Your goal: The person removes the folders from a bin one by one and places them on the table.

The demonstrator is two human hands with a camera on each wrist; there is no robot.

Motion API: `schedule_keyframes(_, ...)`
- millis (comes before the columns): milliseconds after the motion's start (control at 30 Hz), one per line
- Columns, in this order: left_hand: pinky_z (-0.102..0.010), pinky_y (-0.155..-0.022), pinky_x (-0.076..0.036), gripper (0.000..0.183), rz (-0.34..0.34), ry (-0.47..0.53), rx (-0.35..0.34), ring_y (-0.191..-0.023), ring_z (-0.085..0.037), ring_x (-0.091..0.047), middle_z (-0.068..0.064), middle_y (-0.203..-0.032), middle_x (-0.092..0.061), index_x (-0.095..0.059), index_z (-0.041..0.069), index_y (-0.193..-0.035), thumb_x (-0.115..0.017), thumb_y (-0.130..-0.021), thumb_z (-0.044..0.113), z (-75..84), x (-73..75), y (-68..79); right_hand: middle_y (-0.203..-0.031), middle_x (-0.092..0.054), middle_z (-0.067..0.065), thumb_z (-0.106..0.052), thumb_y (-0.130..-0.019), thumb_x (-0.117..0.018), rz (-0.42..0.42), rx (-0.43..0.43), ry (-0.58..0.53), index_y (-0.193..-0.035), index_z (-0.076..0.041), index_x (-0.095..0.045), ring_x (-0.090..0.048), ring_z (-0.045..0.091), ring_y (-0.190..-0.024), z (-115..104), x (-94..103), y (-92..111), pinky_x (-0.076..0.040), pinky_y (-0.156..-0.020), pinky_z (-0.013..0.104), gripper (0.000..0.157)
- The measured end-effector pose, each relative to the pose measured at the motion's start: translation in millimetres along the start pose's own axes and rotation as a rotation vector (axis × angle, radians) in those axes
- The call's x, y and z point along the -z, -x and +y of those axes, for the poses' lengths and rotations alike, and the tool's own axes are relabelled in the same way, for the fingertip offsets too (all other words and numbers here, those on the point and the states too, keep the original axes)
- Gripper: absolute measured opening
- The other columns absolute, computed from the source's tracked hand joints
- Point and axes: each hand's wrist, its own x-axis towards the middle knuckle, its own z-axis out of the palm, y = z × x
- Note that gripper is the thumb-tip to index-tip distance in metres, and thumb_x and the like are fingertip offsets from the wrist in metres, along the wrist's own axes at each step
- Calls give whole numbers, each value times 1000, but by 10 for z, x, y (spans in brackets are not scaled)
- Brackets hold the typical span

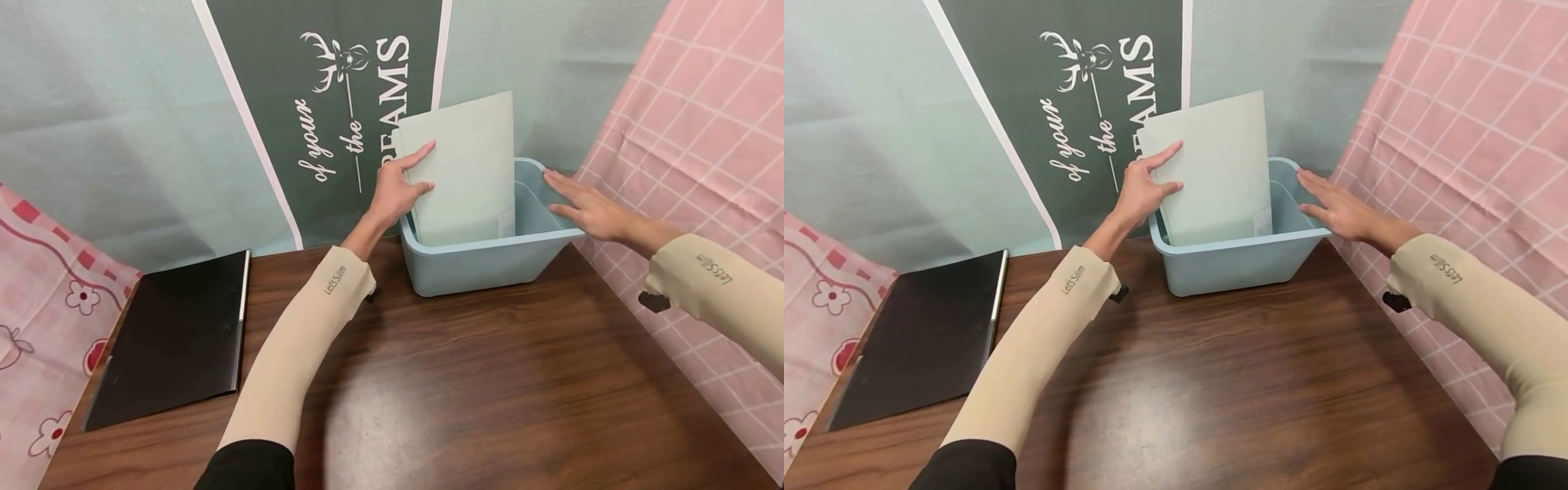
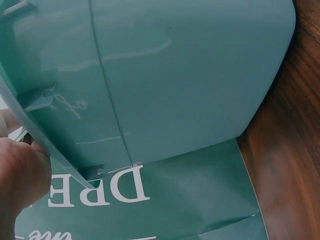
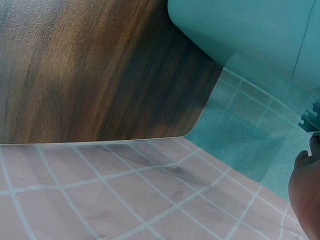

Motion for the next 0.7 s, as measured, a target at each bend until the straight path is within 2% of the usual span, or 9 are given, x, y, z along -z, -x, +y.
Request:
schedule_keyframes(200, -19, -113, -44, 74, 67, 15, -2, -142, -2, -51, 4, -153, -59, -65, 28, -147, -83, -86, -8, 33, 32, 35, -172, -17, 29, -22, -110, -55, -3, -11, 3, -166, 4, -22, -17, 54, -157, -5, -1, -3, -11, -128, 64, 70)
schedule_keyframes(367, -21, -107, -50, 73, 133, 62, -29, -137, -2, -56, 3, -150, -62, -66, 26, -146, -82, -85, -10, 121, 78, 72, -172, -18, 29, -21, -110, -56, 2, -8, 7, -166, 4, -23, -18, 54, -157, -3, -3, -3, -10, -130, 59, 70)
schedule_keyframes(567, -18, -110, -46, 72, 155, 116, -45, -139, 3, -51, 7, -151, -61, -66, 27, -146, -80, -86, -11, 188, 141, 100, -172, -19, 29, -21, -110, -56, 10, -2, 10, -165, 4, -24, -19, 54, -157, 12, -6, 8, -11, -130, 60, 70)
schedule_keyframes(700, -17, -111, -44, 72, 186, 159, -51, -141, 3, -49, 7, -152, -60, -65, 25, -146, -79, -86, -13, 211, 171, 128, -172, -20, 28, -22, -110, -56, 14, -4, 13, -166, 4, -24, -19, 53, -157, 11, -10, 6, -12, -130, 59, 69)
